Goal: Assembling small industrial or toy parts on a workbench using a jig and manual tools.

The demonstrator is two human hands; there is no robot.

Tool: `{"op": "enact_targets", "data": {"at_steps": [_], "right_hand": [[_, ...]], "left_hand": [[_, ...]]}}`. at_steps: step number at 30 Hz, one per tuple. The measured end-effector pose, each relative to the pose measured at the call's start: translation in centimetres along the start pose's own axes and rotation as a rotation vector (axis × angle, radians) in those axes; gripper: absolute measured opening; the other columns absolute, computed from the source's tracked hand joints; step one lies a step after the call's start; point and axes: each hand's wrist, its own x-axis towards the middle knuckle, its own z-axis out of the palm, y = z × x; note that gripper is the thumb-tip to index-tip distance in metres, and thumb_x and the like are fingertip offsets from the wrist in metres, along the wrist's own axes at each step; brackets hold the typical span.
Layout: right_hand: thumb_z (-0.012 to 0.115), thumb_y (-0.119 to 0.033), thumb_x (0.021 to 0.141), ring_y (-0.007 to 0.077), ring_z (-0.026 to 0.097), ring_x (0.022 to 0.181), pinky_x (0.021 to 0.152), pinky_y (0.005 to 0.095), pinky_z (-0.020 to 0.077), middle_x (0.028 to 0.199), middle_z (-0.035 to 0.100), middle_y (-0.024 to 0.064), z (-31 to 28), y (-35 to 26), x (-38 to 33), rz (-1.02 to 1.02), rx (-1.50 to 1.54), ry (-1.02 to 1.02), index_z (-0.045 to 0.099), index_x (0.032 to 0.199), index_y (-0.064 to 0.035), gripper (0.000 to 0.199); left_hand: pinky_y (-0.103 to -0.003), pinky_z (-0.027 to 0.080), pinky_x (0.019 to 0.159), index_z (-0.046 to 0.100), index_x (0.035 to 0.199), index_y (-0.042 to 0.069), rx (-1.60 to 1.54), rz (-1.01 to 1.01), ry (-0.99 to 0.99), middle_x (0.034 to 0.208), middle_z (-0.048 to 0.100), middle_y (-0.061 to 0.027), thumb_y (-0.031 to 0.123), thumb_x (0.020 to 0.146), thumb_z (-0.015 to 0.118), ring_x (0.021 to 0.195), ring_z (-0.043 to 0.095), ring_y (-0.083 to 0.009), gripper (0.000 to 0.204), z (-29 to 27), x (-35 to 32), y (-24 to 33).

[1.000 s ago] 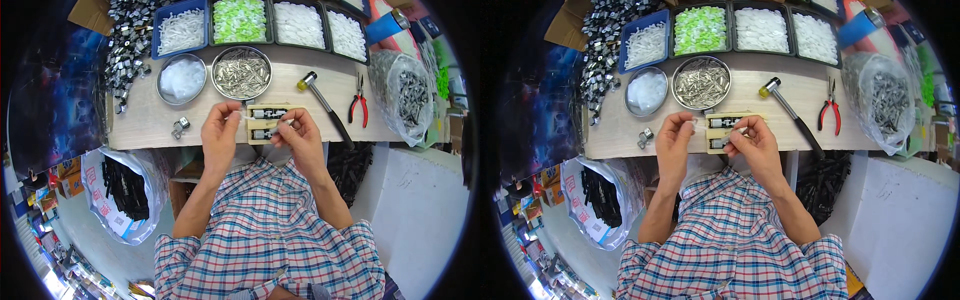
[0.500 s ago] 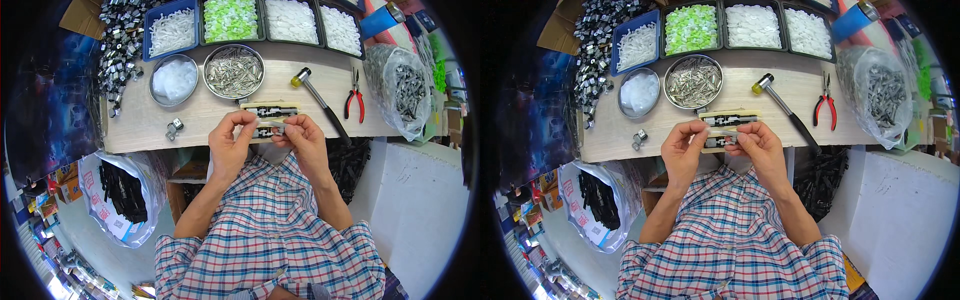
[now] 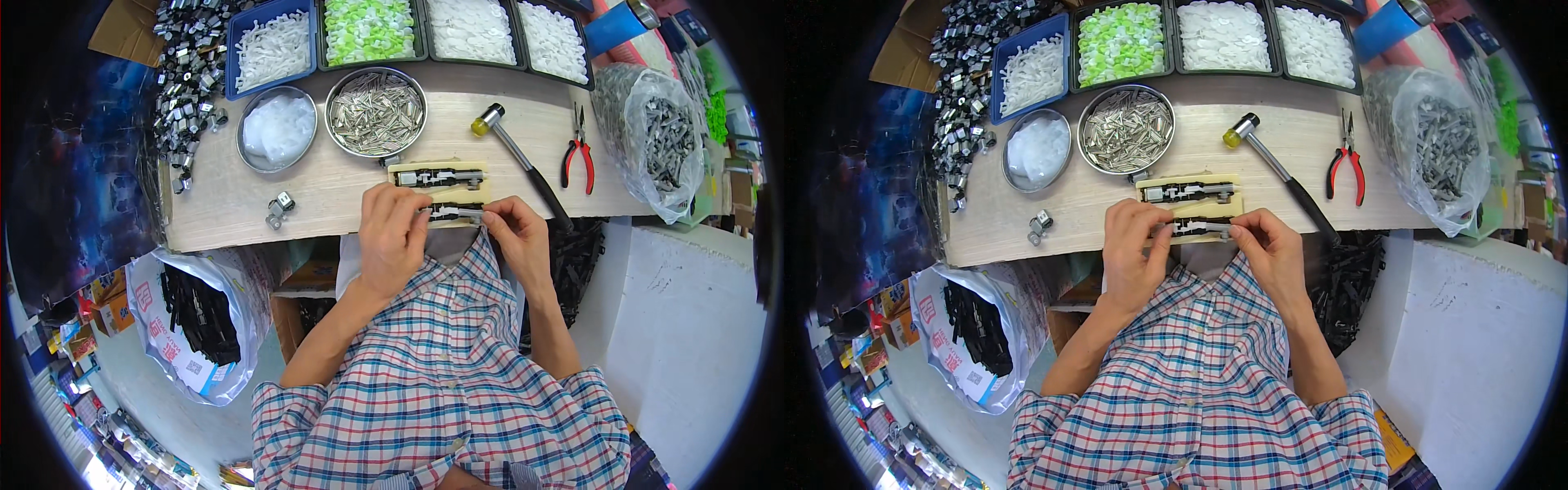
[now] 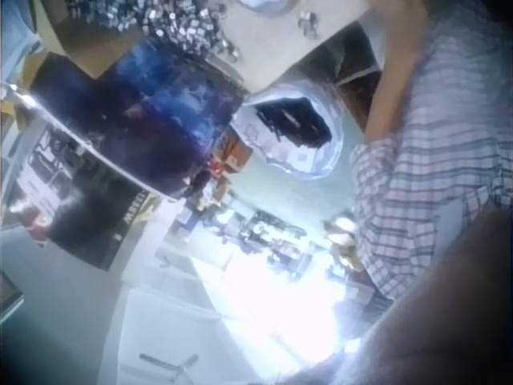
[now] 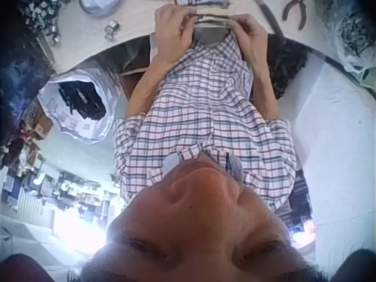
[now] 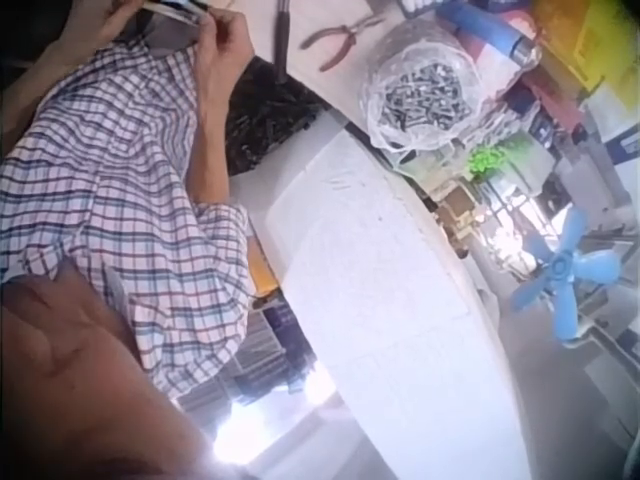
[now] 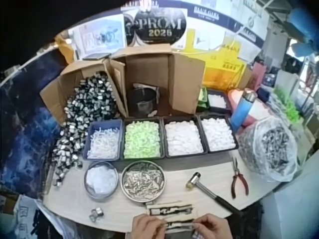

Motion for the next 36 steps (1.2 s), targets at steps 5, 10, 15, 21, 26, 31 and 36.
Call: {"op": "enact_targets", "data": {"at_steps": [5, 10, 15, 21, 26, 31, 36], "right_hand": [[0.071, -0.009, 0.096, 0.0035, 0.056, 0.077, 0.070, 0.0188, 0.0456, 0.084, 0.065, -0.0027, 0.3, 0.5, 0.4, 0.010, -0.025, -0.014, 0.068, 0.101, 0.0028, 0.013], [0.072, -0.002, 0.091, 0.0085, 0.060, 0.072, 0.065, 0.0226, 0.0483, 0.085, 0.063, 0.0028, 0.5, 1.1, 0.7, -0.163, -0.189, 0.043, 0.069, 0.102, 0.0021, 0.013], [0.077, -0.001, 0.085, 0.0170, 0.062, 0.075, 0.066, 0.0277, 0.0516, 0.104, 0.057, 0.0101, 1.9, 1.5, 0.6, -0.405, -0.349, 0.130, 0.071, 0.106, -0.0005, 0.022], [0.075, 0.002, 0.084, 0.0187, 0.061, 0.082, 0.071, 0.0278, 0.0503, 0.107, 0.056, 0.0100, 1.5, 2.1, 0.5, -0.405, -0.311, 0.055, 0.071, 0.112, -0.0014, 0.028], [0.059, 0.004, 0.096, 0.0103, 0.055, 0.084, 0.072, 0.0223, 0.0466, 0.108, 0.058, 0.0065, -4.6, 5.6, -4.0, -0.379, -0.331, 0.439, 0.066, 0.113, -0.0012, 0.019], [0.073, -0.027, 0.087, 0.0370, 0.048, 0.129, 0.107, 0.0452, 0.0412, 0.141, 0.049, 0.0201, -11.0, 18.9, -8.5, -0.063, -0.882, 0.454, 0.047, 0.145, -0.0048, 0.067], [0.077, -0.033, 0.080, 0.0429, 0.023, 0.149, 0.109, 0.0684, 0.0336, 0.164, 0.020, 0.0230, -9.5, 25.4, -10.5, 0.325, -1.114, 0.103, 0.025, 0.161, -0.0166, 0.098]], "left_hand": [[-0.043, 0.049, 0.084, 0.070, 0.092, 0.003, 0.118, 0.083, -0.087, 0.096, 0.062, -0.0093, 0.003, 0.077, 0.074, 0.101, 0.056, -0.0336, 0.015, 1.5, -0.1, 0.1], [-0.043, 0.047, 0.081, 0.065, 0.083, 0.004, 0.209, 0.208, -0.178, 0.093, 0.060, -0.0090, 0.006, 0.075, 0.072, 0.101, 0.057, -0.0319, 0.011, 2.0, 0.7, 0.3], [-0.044, 0.046, 0.082, 0.063, 0.081, 0.004, 0.255, 0.232, -0.240, 0.093, 0.059, -0.0085, 0.004, 0.067, 0.074, 0.101, 0.057, -0.0319, 0.017, 2.4, 0.7, 0.4], [-0.044, 0.045, 0.080, 0.062, 0.081, 0.003, 0.250, 0.314, -0.252, 0.092, 0.058, -0.0094, 0.003, 0.067, 0.073, 0.100, 0.057, -0.0315, 0.017, 2.3, 0.9, 0.2], [-0.042, 0.045, 0.080, 0.065, 0.083, 0.003, 0.233, 0.316, -0.250, 0.090, 0.059, -0.0089, 0.003, 0.070, 0.074, 0.098, 0.058, -0.0312, 0.015, 2.0, 1.2, 0.1], [-0.045, 0.047, 0.082, 0.067, 0.090, 0.001, 0.191, 0.346, -0.208, 0.095, 0.061, -0.0112, 0.001, 0.076, 0.072, 0.096, 0.060, -0.0329, 0.016, 1.6, 1.4, 0.1], [-0.043, 0.049, 0.083, 0.066, 0.104, -0.001, 0.146, 0.250, -0.123, 0.101, 0.062, -0.0157, -0.006, 0.082, 0.070, 0.093, 0.061, -0.0347, 0.024, 0.2, -0.4, -0.6]]}}
